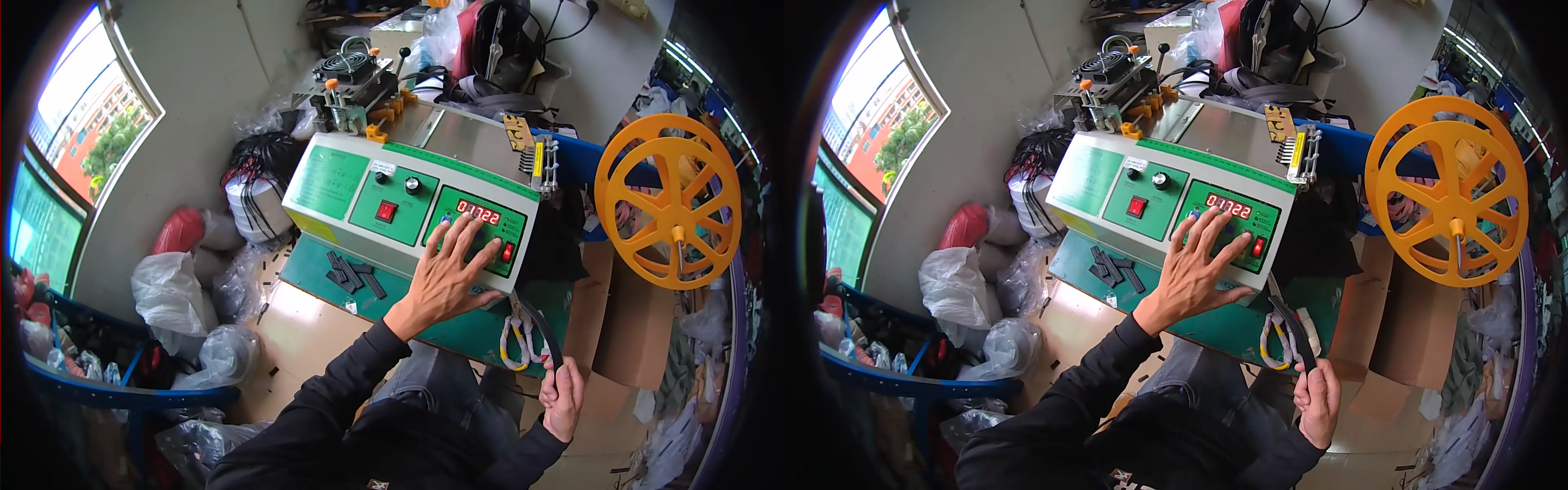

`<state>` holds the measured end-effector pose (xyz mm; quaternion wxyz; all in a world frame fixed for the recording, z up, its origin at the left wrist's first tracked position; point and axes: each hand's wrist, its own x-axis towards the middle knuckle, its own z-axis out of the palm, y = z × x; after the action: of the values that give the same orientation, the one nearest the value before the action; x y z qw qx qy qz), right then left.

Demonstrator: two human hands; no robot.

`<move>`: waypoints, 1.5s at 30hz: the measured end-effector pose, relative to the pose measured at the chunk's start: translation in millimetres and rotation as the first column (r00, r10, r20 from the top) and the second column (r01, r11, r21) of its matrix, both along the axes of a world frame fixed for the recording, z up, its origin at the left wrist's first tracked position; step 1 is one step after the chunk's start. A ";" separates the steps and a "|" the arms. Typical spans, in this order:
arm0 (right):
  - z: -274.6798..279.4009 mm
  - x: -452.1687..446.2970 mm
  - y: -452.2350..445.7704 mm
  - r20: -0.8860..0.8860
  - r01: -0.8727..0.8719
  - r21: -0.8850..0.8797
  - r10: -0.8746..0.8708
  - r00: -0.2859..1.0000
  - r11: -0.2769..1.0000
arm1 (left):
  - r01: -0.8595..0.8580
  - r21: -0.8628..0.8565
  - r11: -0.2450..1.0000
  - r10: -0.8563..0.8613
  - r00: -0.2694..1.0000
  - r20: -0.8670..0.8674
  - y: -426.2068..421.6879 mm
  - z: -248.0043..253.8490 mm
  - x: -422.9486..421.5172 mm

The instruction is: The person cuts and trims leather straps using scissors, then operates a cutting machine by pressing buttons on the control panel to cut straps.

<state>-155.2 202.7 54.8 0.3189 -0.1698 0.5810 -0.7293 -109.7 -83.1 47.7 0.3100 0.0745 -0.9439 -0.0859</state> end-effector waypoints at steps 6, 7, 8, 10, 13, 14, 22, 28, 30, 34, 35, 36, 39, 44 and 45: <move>3.1 7.0 -9.9 -0.054 0.108 0.051 -0.105 0.993 0.993 | 0.004 0.000 1.000 -0.004 1.000 -0.003 -0.7 1.7 0.1; 3.8 7.5 -10.8 -0.063 0.126 0.059 -0.123 0.990 0.990 | 0.005 0.002 1.000 -0.005 1.000 -0.003 -0.7 1.8 0.1; 4.5 7.6 -11.3 -0.073 0.144 0.067 -0.140 0.988 0.987 | 0.005 0.005 1.000 -0.005 1.000 -0.004 -0.6 1.8 0.0; 6.4 7.4 -11.1 -0.073 0.135 0.068 -0.130 0.989 0.989 | 0.005 0.004 1.000 -0.005 1.000 -0.004 -0.5 1.3 0.0; 8.6 6.7 -10.6 -0.074 0.105 0.072 -0.100 0.992 0.992 | 0.005 0.002 1.000 -0.005 1.000 -0.008 -0.3 0.3 -0.7; 8.8 6.0 -10.8 -0.072 0.106 0.072 -0.101 0.992 0.992 | 0.006 0.002 1.000 -0.006 1.000 -0.006 -0.4 0.4 -1.4; 14.4 9.6 -9.5 -0.084 0.076 0.054 -0.071 0.994 0.996 | 0.012 -0.022 1.000 -0.014 0.998 -0.067 -0.3 5.5 0.8; 19.2 15.5 -1.4 -0.125 0.154 0.034 -0.148 0.981 0.988 | 0.077 0.066 0.995 -0.072 0.994 -0.085 -1.2 2.1 4.5; 22.3 15.3 0.3 -0.134 0.142 0.029 -0.137 0.981 0.989 | 0.089 0.084 0.993 -0.078 0.990 -0.121 4.6 -0.1 8.1; 25.1 16.8 4.5 -0.137 0.116 0.033 -0.110 0.984 0.993 | 0.134 0.153 0.979 -0.102 0.974 -0.202 24.6 -11.7 18.9; 25.3 18.5 4.4 -0.142 0.122 0.039 -0.116 0.983 0.992 | 0.165 0.161 0.973 -0.129 0.969 -0.212 32.4 -14.1 22.3; 26.4 18.9 2.6 -0.151 0.125 0.045 -0.117 0.982 0.991 | 0.194 0.169 0.966 -0.153 0.962 -0.226 39.7 -15.8 25.9; 32.9 9.1 -4.1 -0.176 0.110 0.059 -0.098 0.979 0.992 | 0.230 0.184 0.955 -0.178 0.948 -0.263 50.0 -22.6 38.3; 81.7 -32.9 -8.5 -0.654 0.420 0.470 -0.013 0.756 0.777 | 0.212 0.222 0.952 -0.156 0.957 -0.243 38.1 -41.2 59.1; 100.3 -43.2 -13.4 -0.723 0.519 0.525 0.032 0.690 0.675 | 0.181 0.232 0.956 -0.123 0.962 -0.245 33.6 -44.8 63.1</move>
<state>-198.5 189.3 155.1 0.0130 -0.2051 0.9030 -0.3773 -46.7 -49.5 2.9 0.3967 0.0298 -0.8863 -0.2372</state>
